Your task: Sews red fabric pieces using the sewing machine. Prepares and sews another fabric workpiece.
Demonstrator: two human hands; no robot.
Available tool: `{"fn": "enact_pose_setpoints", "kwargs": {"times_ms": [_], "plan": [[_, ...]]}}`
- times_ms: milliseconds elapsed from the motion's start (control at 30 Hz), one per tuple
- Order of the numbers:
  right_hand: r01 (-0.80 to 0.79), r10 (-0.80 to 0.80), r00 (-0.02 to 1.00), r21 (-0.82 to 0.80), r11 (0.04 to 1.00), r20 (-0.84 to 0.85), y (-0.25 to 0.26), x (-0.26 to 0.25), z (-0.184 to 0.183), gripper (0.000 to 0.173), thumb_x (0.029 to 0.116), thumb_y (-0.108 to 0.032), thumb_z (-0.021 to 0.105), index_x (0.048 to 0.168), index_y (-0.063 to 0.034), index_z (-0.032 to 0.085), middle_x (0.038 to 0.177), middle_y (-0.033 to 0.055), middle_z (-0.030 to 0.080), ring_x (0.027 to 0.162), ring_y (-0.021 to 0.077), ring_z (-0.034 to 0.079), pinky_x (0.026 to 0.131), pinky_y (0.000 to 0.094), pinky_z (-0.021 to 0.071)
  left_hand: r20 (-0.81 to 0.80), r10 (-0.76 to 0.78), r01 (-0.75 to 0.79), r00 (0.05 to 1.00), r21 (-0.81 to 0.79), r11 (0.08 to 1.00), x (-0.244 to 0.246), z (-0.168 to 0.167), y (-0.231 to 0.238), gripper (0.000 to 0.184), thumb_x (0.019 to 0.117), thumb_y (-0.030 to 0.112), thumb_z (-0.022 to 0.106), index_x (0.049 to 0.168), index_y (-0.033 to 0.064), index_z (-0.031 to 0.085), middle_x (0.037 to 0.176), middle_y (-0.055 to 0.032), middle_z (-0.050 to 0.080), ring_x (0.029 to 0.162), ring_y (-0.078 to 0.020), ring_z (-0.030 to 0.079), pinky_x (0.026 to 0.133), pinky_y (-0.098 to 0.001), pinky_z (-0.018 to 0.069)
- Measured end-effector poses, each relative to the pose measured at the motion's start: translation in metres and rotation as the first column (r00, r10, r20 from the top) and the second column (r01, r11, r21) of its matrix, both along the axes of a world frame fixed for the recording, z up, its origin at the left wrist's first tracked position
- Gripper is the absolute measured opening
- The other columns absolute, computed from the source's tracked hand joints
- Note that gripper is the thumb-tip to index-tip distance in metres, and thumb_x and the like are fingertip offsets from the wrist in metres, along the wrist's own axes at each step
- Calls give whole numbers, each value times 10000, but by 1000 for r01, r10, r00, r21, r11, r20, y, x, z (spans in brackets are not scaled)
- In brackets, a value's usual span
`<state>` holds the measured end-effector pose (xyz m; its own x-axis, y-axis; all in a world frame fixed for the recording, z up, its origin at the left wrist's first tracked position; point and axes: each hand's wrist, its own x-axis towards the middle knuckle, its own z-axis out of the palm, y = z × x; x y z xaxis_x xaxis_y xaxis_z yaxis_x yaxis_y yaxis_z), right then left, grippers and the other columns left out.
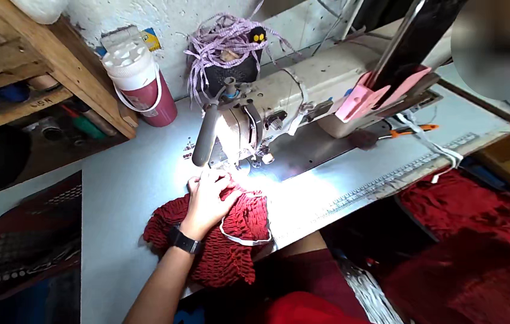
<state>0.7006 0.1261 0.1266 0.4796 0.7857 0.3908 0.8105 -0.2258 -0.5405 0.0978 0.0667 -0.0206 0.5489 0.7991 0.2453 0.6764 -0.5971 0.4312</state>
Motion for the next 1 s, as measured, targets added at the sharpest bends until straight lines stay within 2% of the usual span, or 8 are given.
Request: {"fn": "enact_pose_setpoints", "kwargs": {"times_ms": [233,400,467,533,667,767,867,1000], "plan": [[1,3,991,31,1000,-134,-76,-40,-90,613,1109,-429,339,1462,61,444,1442,368,468,1297,483,530,1089,626,415,27,-12,12,1000,9,1000,-2,-1,0,294,963,519,614,1001,288,792,1192,77,695,1200,-118,576,1068,-523,313],[54,-53,999,114,992,-11,-45,-17,-32,628,1100,-488,318,1352,46,532,1188,278,605,992,301,616,900,506,503,26,-14,14,1000,-2,1000,-3,-3,-1,277,960,512,618,1018,299,786,1195,91,689,1196,-105,570,1065,-508,306],[58,-57,998,45,997,-22,-30,-29,-9,648,1092,-516,364,1326,57,557,1245,305,605,1138,356,606,1008,553,447,32,-12,12,999,-6,1000,-2,-2,0,278,955,516,624,1028,304,788,1195,96,691,1189,-92,576,1068,-506,306],[53,-52,998,20,998,-41,-37,-43,-14,602,1109,-450,340,1414,44,498,1359,327,562,1274,417,560,1089,589,396,38,-18,18,999,6,1000,-3,-2,1,275,956,509,622,1029,301,785,1175,98,693,1177,-90,579,1059,-505,313],[75,-51,986,146,986,-161,-70,-40,-67,593,1105,-459,333,1437,20,445,1316,242,579,1075,249,661,947,437,551,34,-43,43,999,1,999,-4,0,2,285,985,370,528,1032,247,780,1183,54,697,1183,-119,589,1041,-526,328],[47,-12,994,322,945,-109,-131,-126,-67,489,1115,-297,364,1321,119,519,1233,210,624,1081,151,619,976,321,503,-32,-83,83,996,-10,997,-6,7,11,288,960,301,520,1041,182,770,1166,-17,705,1184,-201,604,1040,-570,330],[-337,400,905,325,884,-149,-163,-277,-90,175,1011,-107,561,1063,24,665,1029,16,712,948,14,671,871,256,580,-82,-136,135,987,-13,991,-1,14,21,244,908,316,579,985,163,753,1047,-52,690,1101,-256,612,975,-589,352],[-609,599,790,-58,791,-130,-126,-391,-128,320,963,-396,675,1090,-115,759,983,49,726,900,191,694,787,440,577,-125,-191,182,974,-78,980,2,21,37,224,896,334,623,927,151,749,1038,-60,684,1101,-291,601,942,-625,366]]}}
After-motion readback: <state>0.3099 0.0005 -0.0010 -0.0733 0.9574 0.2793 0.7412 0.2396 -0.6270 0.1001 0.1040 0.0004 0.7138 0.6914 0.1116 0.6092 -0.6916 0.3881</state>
